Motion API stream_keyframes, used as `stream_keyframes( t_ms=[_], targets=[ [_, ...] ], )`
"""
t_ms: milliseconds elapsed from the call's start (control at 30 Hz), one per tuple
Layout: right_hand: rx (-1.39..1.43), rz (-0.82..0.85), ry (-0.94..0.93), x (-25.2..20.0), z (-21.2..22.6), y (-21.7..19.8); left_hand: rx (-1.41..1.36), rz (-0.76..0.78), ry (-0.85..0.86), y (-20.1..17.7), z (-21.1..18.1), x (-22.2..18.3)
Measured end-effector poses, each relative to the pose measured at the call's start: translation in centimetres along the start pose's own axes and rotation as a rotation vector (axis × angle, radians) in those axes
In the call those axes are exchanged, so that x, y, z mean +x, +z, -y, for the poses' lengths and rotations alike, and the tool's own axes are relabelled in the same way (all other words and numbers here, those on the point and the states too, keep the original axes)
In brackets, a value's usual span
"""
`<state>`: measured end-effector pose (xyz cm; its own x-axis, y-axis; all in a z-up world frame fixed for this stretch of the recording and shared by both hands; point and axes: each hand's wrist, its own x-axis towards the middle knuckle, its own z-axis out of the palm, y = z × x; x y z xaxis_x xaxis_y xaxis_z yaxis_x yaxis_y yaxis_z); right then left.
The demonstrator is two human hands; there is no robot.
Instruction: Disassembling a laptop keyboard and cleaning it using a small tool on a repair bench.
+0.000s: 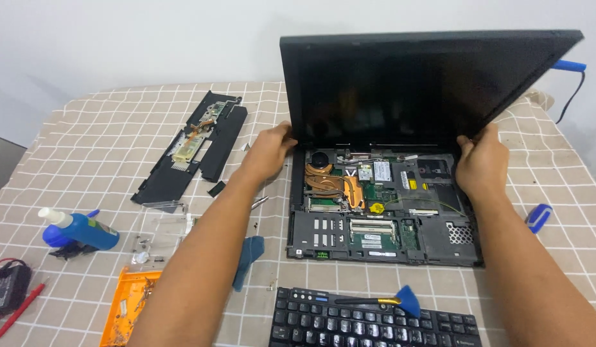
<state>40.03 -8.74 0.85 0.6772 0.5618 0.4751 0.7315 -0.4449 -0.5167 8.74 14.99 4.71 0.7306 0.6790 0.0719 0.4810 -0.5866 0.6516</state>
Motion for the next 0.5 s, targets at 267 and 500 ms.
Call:
stream_keyframes(
  t_ms=[267,500],
  targets=[
    [0.014,-0.033,-0.07,-0.1,0.6,-0.4,-0.007,-0.157,0.165,1.3,0.5,-0.4],
    [0.009,-0.054,-0.114,-0.1,-1.0,0.3,-0.065,-0.097,0.227,0.7,1.2,-0.4]
  ],
)
